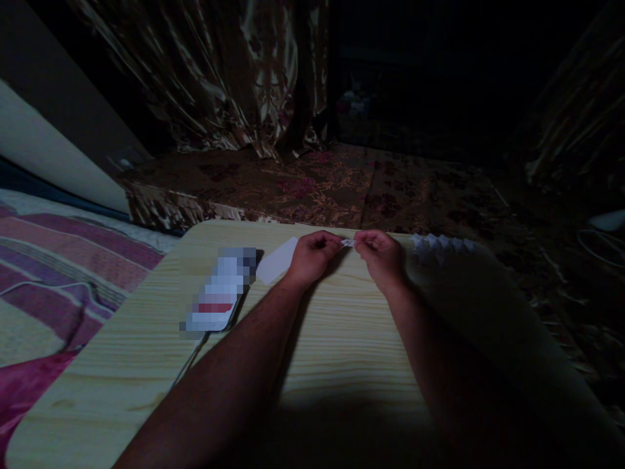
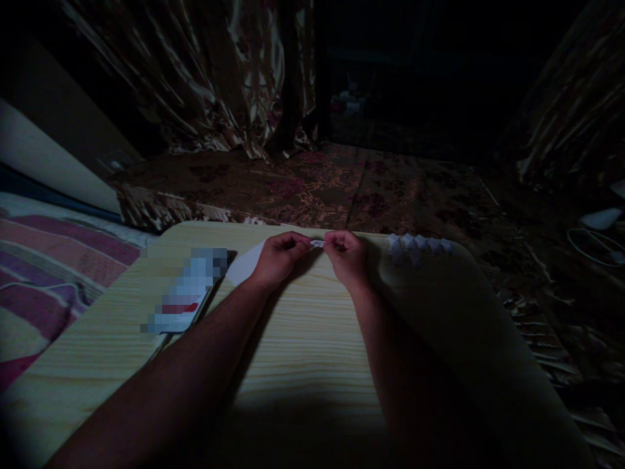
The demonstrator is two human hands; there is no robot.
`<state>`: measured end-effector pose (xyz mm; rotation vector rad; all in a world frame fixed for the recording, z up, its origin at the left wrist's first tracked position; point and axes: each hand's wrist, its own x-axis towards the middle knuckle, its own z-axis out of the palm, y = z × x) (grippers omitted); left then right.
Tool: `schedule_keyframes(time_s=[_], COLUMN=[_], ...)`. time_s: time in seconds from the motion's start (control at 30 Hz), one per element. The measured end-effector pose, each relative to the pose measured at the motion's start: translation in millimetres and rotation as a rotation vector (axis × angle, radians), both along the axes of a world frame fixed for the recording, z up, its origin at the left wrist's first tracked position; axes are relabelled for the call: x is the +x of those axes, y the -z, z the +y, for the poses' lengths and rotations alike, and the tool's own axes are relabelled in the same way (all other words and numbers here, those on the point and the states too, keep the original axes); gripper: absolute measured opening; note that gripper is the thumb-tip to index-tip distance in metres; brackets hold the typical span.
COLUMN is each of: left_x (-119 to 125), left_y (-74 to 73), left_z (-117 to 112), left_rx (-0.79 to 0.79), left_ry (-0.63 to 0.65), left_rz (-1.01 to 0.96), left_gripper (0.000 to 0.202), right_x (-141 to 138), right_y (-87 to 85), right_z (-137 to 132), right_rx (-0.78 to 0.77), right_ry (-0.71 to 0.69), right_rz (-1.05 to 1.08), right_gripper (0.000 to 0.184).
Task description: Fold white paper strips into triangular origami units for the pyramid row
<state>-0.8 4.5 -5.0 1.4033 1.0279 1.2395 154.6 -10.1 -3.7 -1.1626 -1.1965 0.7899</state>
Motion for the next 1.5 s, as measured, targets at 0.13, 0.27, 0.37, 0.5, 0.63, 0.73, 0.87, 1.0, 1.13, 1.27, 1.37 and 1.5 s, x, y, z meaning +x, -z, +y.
schedule_keyframes(time_s=[0.13, 0.27, 0.37, 0.5, 0.63, 0.73, 0.87, 1.0, 1.13, 1.27, 1.37, 1.5], left_x=[-0.3, -0.7, -0.4, 0.3, -0.1, -1.0, -1.4, -1.0, -1.3, -1.1, -0.9, -1.5], left_y=[0.5, 0.6, -0.4, -1.6, -0.9, 0.1, -0.2, -3.3, -6.0, -5.4, -2.8, 0.1], left_z=[0.3, 0.2, -0.5, -1.2, -0.9, -0.1, 0.0, -1.2, -1.4, -0.3, 0.3, 0.7], left_rx=[-0.005, 0.003, 0.004, 0.000, -0.002, -0.001, -0.026, -0.077, -0.089, -0.094, -0.074, -0.021], left_ry=[-0.003, -0.004, -0.009, -0.013, -0.013, -0.017, -0.004, -0.001, -0.059, -0.070, -0.006, 0.052], left_rz=[-0.001, 0.013, 0.015, 0.000, 0.007, 0.013, -0.020, -0.086, -0.079, -0.150, -0.156, -0.180], left_gripper=[0.022, 0.023, 0.023, 0.024, 0.025, 0.024, 0.025, 0.029, 0.031, 0.030, 0.032, 0.038], right_x=[0.9, 1.6, 1.5, 1.6, 1.6, 1.1, 0.7, 1.2, 1.5, 1.1, 0.7, -0.2], right_y=[1.2, 2.3, 2.2, 2.6, 3.7, 4.2, 5.3, 7.4, 7.8, 6.8, 7.2, 7.9], right_z=[0.3, 0.5, 0.8, 2.0, 2.8, 3.1, 4.1, 4.7, 3.5, 2.8, 3.7, 4.5], right_rx=[0.006, 0.016, 0.014, 0.001, -0.014, -0.026, -0.013, -0.011, -0.046, -0.051, -0.033, -0.011], right_ry=[-0.003, -0.007, -0.005, 0.001, -0.004, -0.002, -0.006, -0.008, -0.006, -0.010, -0.014, -0.027], right_rz=[-0.005, 0.009, 0.038, 0.080, 0.092, 0.098, 0.107, 0.073, 0.061, 0.063, 0.083, 0.116], right_gripper=[0.020, 0.019, 0.019, 0.022, 0.022, 0.022, 0.021, 0.021, 0.026, 0.031, 0.031, 0.029])
